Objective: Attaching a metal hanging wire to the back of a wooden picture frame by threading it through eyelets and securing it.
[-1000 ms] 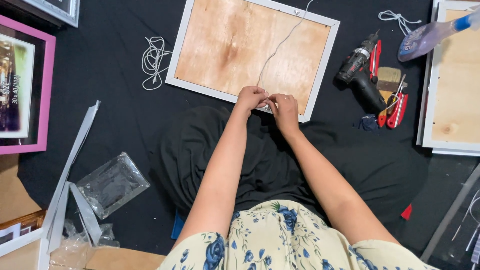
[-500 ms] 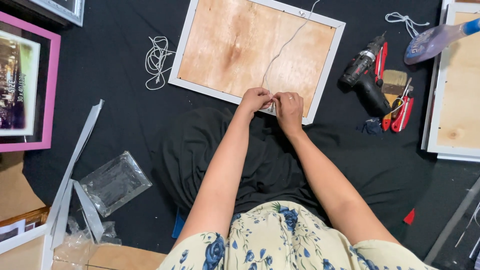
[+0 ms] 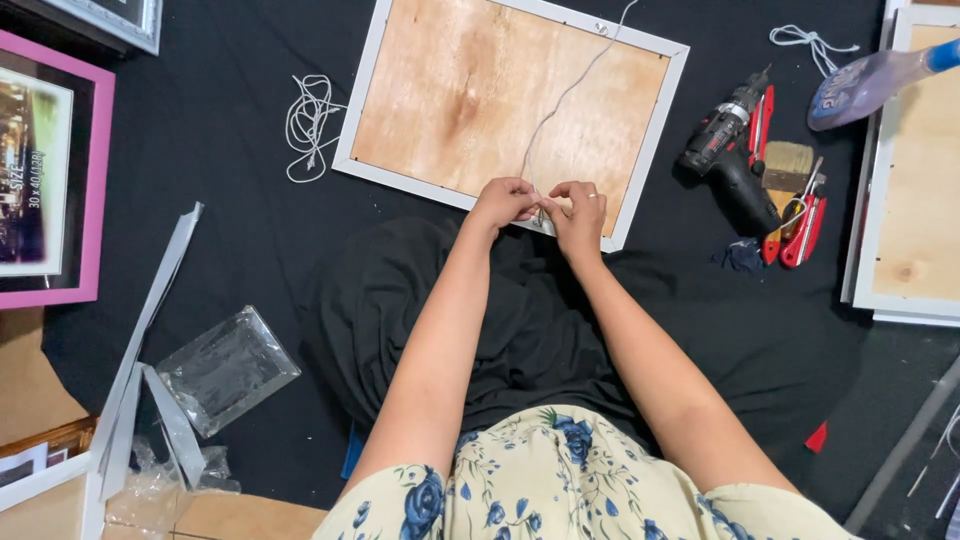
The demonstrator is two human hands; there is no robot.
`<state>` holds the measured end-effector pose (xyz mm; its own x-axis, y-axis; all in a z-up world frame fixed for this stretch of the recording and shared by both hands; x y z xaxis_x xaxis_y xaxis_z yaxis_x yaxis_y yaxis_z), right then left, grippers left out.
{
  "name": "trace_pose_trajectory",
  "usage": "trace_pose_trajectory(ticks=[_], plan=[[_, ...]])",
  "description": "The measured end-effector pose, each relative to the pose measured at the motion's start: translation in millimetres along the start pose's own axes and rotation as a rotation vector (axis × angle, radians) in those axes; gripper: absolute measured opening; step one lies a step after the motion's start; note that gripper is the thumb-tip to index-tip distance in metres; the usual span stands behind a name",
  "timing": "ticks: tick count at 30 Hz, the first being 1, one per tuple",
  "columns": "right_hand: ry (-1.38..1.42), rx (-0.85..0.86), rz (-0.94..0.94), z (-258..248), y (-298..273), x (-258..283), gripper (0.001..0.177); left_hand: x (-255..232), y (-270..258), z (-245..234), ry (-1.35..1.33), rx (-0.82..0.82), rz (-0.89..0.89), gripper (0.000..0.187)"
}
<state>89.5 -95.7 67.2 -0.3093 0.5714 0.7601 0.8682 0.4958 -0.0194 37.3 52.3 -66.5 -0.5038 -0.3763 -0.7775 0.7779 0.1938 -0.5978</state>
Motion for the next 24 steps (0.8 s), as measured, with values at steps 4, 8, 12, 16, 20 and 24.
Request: trace_pose_trajectory(ticks=[4,8,12,16,20,24], plan=[[0.063,0.016,0.024,3.7,1.5,-1.6,0.019,-4.6,-0.4,1.6,0.003,0.011,0.005,0.020],[0.212,0.084,0.158,22.7,-0.9,-24.1,0.012,-4.6,4.5,-1.7,0.053,-0.009,0.049,0.016],[0.338,0.170,0.197,38.3,0.8,-33.9,0.007,-3.7,13.1,-10.9,0.410,-0.087,0.139,0.008],[0.408,0.256,0.308,52.8,5.9,-51.1,0.013,-23.8,-6.9,-10.9,0.598,-0.147,0.177,0.009],[0.550,0.316,0.444,55.7,5.3,-49.5,0.021,-28.0,-6.8,-7.6,0.667,-0.164,0.246,0.009],[0.514,0.385,0.383,65.0,5.0,-43.3,0.032,-7.3,8.0,1.0,0.615,-0.101,0.208,0.011]])
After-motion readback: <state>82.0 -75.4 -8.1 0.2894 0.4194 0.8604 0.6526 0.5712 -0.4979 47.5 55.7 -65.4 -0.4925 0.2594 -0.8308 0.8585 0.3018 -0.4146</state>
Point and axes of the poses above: each hand's wrist, its own y-axis towards the middle knuckle, its own z-axis out of the palm, x = y × z, the point moved 7 cm from there along y, towards the middle knuckle, and after that the axes turned 4 degrees about x, right-handed, at the moved point
